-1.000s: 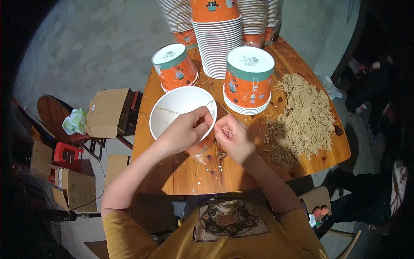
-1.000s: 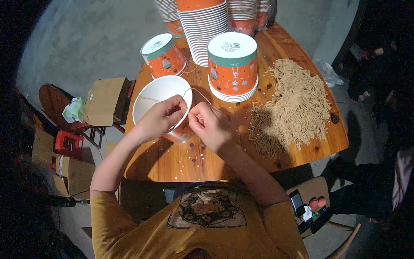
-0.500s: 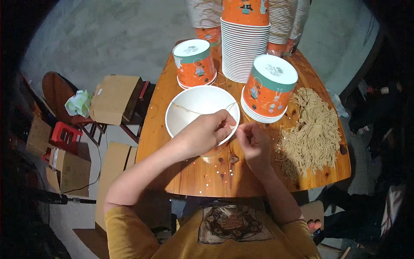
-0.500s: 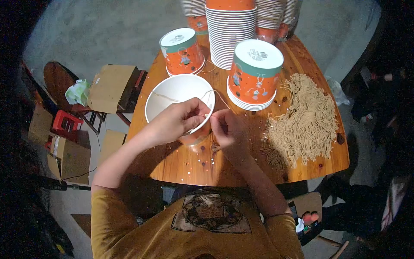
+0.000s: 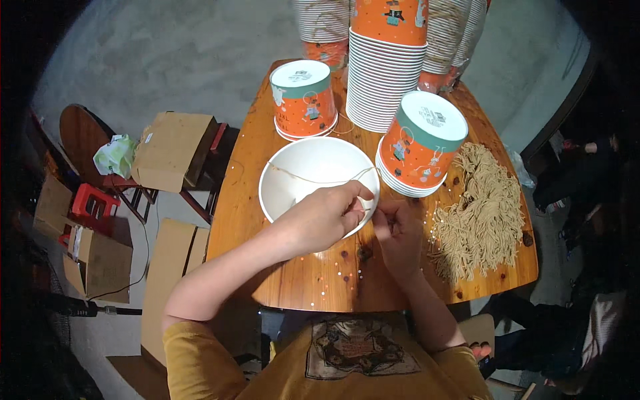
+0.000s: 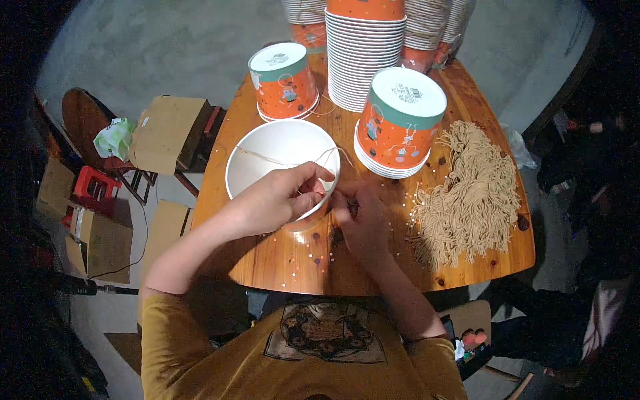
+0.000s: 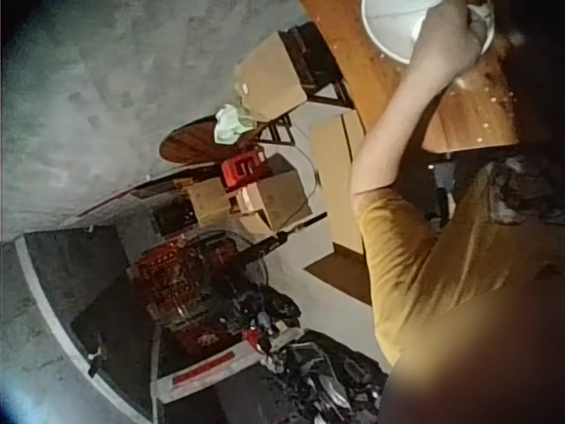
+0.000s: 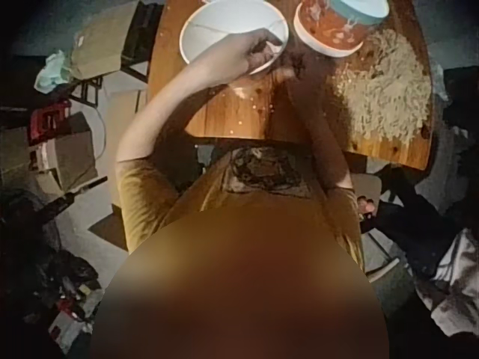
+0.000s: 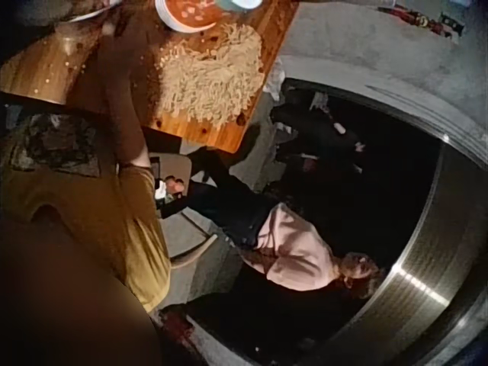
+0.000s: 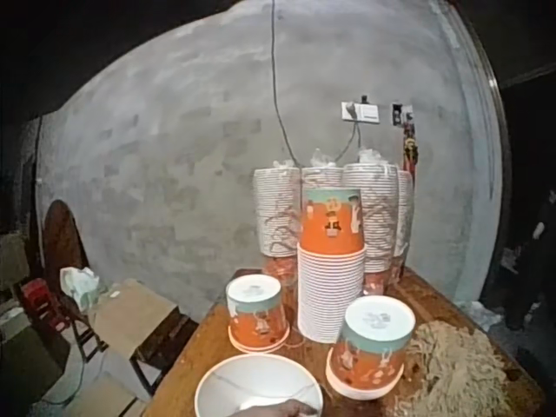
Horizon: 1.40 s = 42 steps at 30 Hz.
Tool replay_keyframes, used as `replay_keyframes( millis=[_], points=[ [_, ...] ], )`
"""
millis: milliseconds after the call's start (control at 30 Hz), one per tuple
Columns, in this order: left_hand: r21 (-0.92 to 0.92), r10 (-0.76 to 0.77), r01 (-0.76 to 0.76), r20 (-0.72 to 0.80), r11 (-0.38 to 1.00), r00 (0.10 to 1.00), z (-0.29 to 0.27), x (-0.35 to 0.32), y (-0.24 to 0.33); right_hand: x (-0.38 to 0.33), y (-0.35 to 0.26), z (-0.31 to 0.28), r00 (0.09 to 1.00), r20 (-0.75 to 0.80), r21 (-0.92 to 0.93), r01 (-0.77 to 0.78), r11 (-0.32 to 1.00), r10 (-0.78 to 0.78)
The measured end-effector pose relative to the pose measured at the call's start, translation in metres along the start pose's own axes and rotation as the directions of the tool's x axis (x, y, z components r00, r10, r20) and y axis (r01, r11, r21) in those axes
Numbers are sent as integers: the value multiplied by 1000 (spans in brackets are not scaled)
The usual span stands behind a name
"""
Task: Attaching strings or bands to paper food containers to prepare them for use.
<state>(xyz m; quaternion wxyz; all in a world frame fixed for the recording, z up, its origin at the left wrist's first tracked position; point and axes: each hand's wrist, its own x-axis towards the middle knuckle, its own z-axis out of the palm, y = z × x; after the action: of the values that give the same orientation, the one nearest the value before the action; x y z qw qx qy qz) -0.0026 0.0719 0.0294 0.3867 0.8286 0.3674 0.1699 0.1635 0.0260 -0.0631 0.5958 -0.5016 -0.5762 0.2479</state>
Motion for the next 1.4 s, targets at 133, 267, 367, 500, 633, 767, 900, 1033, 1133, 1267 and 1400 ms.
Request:
replay_keyframes(
  millis=[133, 267, 367, 500, 633, 767, 900, 1033, 1133, 1267, 1400],
  points=[
    [46, -8, 8, -2, 999, 1000, 1, 4, -2, 0, 2, 1, 998, 19, -63, 58, 996, -57],
    [131, -48, 48, 0, 990, 999, -1, 9, 5, 3, -6, -4, 998, 54, -113, -6, 994, 12],
    [163, -15, 24, -61, 986, 998, 1, 8, 1, 10, -7, -9, 993, 113, -125, 37, 991, -23],
    [-31, 6, -12, -189, 999, 982, -9, 6, -8, 22, -10, -29, 980, 199, -143, 44, 989, -15],
    [-491, -159, 93, -94, 866, 983, -11, 11, 2, 36, -18, -48, 937, 340, -288, 186, 939, -81],
    [-728, -216, 176, 40, 662, 976, -8, 18, 2, 50, -20, -52, 904, 397, -46, 190, 981, -156],
    [-753, -137, 121, 41, 647, 990, -4, 21, 1, 55, -38, -49, 881, 469, 4, -72, 997, 61],
    [-748, -73, 78, 39, 659, 997, -3, 20, 1, 62, -27, -46, 869, 486, 53, -140, 989, 97],
    [-734, -140, 137, 57, 665, 988, 0, 21, -5, 61, -22, -44, 857, 502, 53, -164, 985, 115],
    [-730, -154, 126, 30, 671, 988, 3, 23, -5, 61, -28, -46, 846, 514, 32, -184, 982, 142],
    [-720, -140, 123, 35, 683, 989, 5, 23, 0, 63, -43, -59, 820, 568, 35, -114, 993, 74]
  ],
)
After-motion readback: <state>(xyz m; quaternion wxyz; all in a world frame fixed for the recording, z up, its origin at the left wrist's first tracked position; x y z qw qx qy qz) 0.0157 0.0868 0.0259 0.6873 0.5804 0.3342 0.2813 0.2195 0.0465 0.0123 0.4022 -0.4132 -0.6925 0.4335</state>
